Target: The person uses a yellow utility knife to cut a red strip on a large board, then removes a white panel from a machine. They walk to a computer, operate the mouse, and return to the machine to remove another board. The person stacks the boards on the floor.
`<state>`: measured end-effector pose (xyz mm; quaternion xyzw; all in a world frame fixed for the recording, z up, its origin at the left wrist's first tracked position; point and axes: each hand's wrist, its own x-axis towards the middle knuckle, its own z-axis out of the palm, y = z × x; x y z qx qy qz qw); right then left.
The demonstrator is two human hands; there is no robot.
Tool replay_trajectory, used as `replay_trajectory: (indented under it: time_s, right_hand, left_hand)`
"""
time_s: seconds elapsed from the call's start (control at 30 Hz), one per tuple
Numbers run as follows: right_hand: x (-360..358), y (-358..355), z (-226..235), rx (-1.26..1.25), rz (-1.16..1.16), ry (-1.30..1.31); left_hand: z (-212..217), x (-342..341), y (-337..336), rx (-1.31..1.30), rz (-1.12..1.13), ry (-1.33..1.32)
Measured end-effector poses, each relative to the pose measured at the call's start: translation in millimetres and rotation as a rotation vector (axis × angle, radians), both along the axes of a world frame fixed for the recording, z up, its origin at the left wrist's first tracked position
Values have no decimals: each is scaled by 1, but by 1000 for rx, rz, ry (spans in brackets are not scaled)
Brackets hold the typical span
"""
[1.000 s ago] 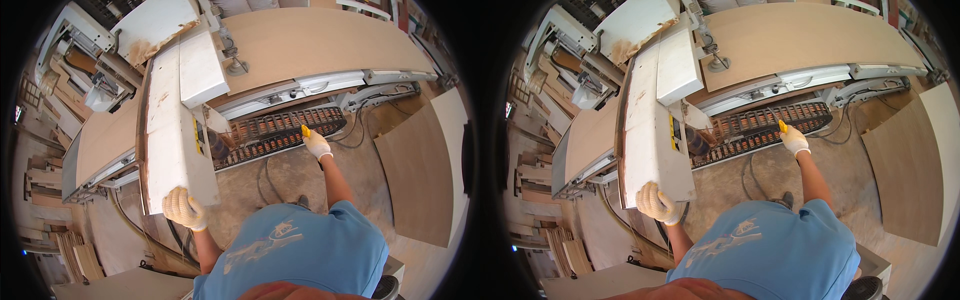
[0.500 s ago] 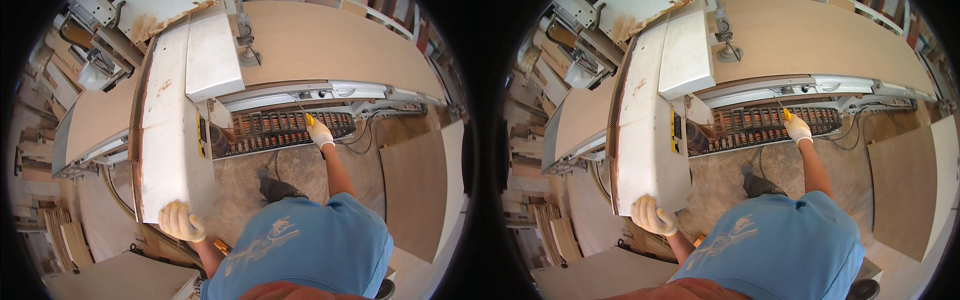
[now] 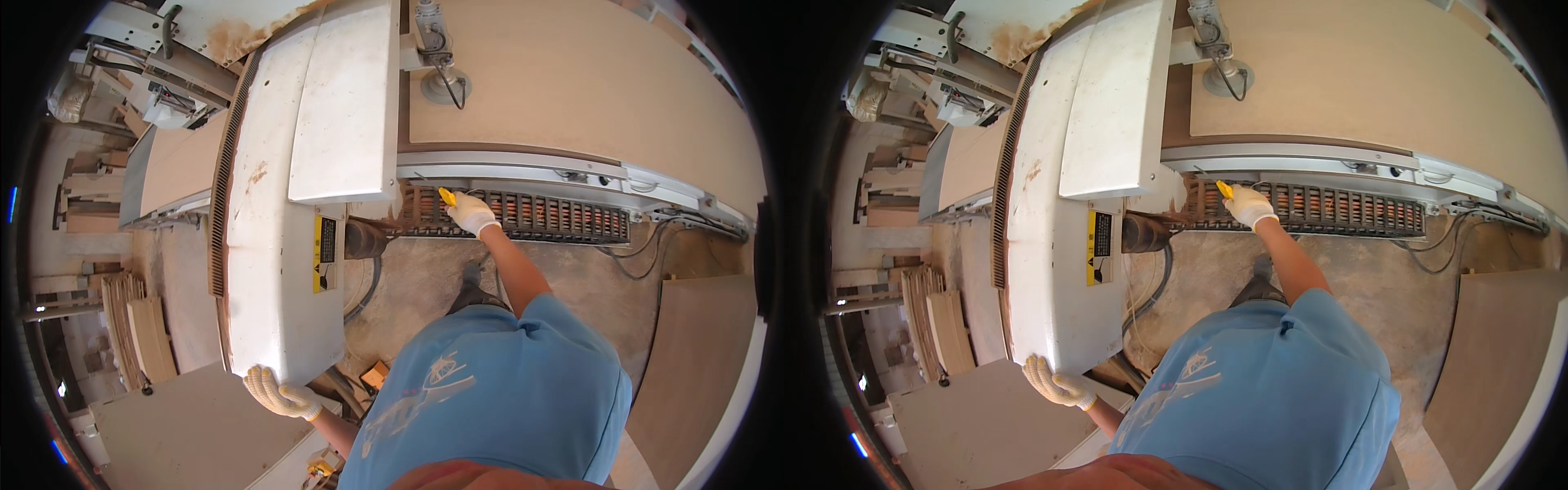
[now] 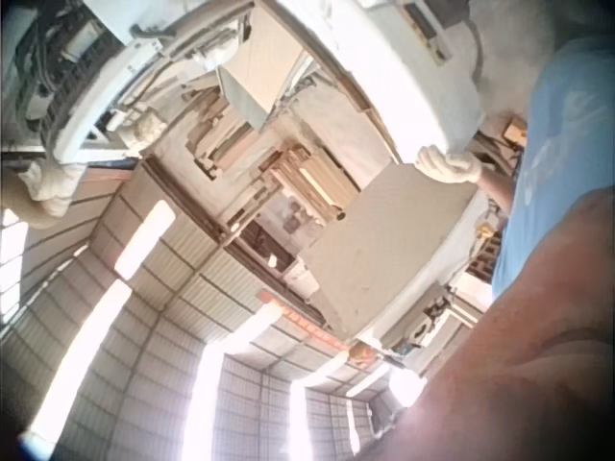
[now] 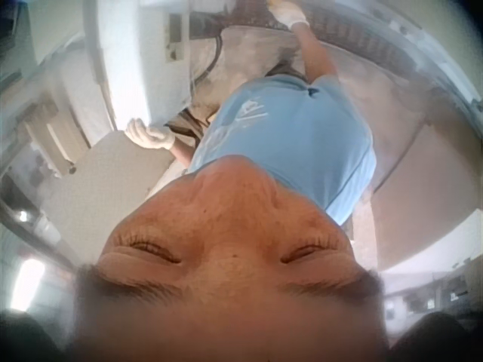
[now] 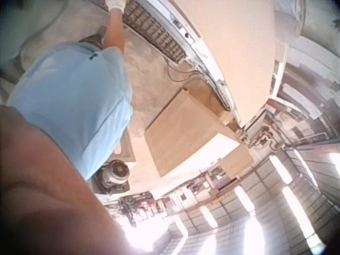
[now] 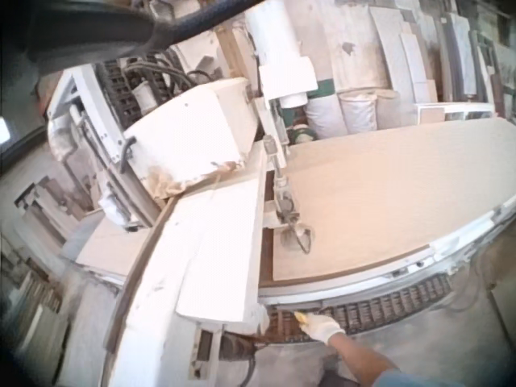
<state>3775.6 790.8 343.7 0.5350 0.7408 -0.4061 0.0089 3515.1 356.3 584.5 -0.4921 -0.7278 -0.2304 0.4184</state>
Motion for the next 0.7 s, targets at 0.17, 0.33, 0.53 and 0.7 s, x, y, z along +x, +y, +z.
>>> replay_trajectory:
  time_s: [0.17, 0.33, 0.53, 0.7]
  right_hand:
    - [12, 32, -46, 22, -125, 75]
    - [115, 51, -111, 38, -533, 13]
    - [257, 58, -179, 185, -1090, -114]
    - [262, 64, -192, 142, -807, -124]
  left_hand:
    - [-13, 4, 20, 211, 114, -159]
    - [-19, 6, 53, 514, 383, -416]
    - [-30, -17, 69, 603, 472, -341]
    - [-42, -26, 67, 628, 472, -282]
